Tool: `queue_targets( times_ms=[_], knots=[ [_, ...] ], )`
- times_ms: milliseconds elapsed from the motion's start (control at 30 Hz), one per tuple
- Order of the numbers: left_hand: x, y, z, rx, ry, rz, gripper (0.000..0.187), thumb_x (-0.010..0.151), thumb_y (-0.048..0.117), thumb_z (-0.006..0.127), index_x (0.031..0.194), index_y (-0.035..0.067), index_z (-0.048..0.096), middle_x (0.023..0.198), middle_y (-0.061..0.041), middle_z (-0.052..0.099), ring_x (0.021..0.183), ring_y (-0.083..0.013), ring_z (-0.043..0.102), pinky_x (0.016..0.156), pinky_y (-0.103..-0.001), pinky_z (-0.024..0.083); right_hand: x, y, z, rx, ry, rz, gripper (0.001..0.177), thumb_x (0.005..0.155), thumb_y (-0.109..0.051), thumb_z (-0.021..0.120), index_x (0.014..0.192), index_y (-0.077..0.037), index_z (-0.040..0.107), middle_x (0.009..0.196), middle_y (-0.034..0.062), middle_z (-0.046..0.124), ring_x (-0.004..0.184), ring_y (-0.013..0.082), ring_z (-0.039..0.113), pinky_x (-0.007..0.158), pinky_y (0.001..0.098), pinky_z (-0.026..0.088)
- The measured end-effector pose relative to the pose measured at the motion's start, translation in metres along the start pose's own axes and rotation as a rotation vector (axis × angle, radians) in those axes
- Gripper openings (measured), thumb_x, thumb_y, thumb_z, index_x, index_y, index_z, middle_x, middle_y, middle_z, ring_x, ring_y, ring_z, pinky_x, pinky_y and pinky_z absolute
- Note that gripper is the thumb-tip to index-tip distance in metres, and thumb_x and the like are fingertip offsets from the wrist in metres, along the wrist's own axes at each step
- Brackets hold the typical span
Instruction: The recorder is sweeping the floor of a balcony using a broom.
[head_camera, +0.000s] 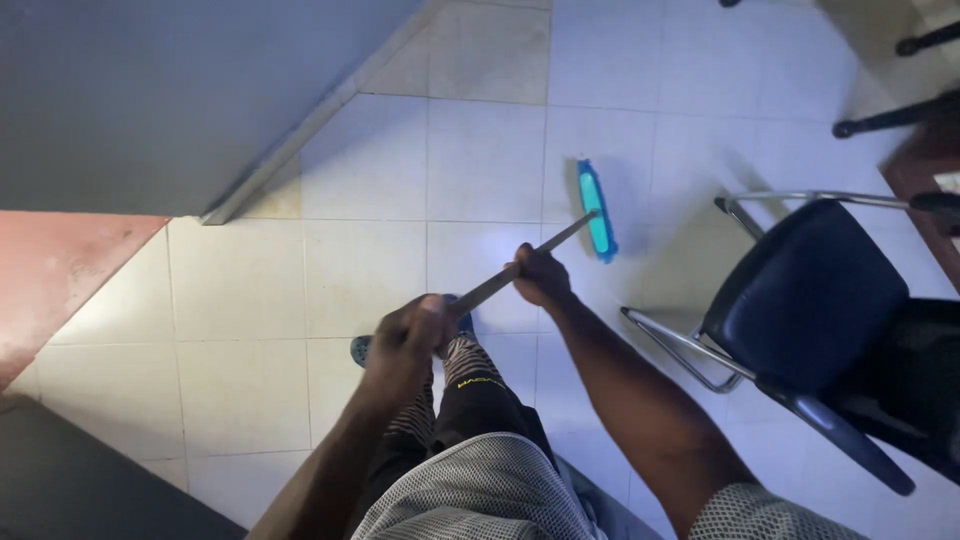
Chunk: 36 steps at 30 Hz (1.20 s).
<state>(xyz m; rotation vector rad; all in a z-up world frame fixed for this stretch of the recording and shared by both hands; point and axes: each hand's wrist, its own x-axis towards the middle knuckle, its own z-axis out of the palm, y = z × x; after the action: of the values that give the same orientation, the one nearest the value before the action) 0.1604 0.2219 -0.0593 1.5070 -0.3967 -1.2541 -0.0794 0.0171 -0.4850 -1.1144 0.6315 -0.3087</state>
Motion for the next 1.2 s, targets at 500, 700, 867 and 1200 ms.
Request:
queue_targets(
  times_ms=[500,700,867,1200],
  knots=[
    [-0.062,0.029,-0.145,0.711,0.097,-0.049,0.052,0.111,0.042,0.037,0.082,0.005,0.06,0.078,-0.007,0.062,0.072,-0.0177,0.059,0.074,-0.033,0.049,-0.014,-0.188,0.287,-0.985,0.041,0.285,0.021,0.094,-0.031,0.057,0.107,-0.015,0.06,0.088,0.0214,0.069,0.088,0.0445,0.069,0.077,0.0565,0.054],
    [-0.026,0.029,-0.025,0.155,0.046,0.088,0.054,0.115,0.036,0.035,0.072,0.006,0.049,0.076,-0.011,0.063,0.061,-0.0179,0.045,0.061,-0.033,0.041,-0.04,-0.204,0.164,-1.201,0.381,0.311,0.025,0.096,-0.036,0.057,0.101,-0.012,0.056,0.088,0.0182,0.069,0.084,0.0384,0.071,0.074,0.0524,0.057],
    [0.045,-0.067,0.14,0.118,-0.142,-0.163,0.046,0.104,0.045,0.046,0.093,0.005,0.067,0.08,-0.004,0.065,0.067,-0.0122,0.058,0.062,-0.028,0.046,-0.104,-0.172,-0.022,-1.318,0.581,0.336,0.057,0.084,-0.052,0.073,0.122,-0.011,0.061,0.103,0.0196,0.069,0.094,0.0382,0.069,0.078,0.0487,0.057],
    [0.071,-0.131,0.1,-0.042,-0.083,-0.202,0.032,0.096,0.017,0.058,0.124,0.002,0.063,0.101,0.002,0.072,0.089,-0.0078,0.068,0.077,-0.026,0.055,-0.085,-0.03,-0.043,-1.201,0.506,0.186,0.081,0.091,-0.061,0.067,0.122,0.013,0.057,0.107,0.0327,0.068,0.105,0.0447,0.066,0.091,0.046,0.054]
  ],
)
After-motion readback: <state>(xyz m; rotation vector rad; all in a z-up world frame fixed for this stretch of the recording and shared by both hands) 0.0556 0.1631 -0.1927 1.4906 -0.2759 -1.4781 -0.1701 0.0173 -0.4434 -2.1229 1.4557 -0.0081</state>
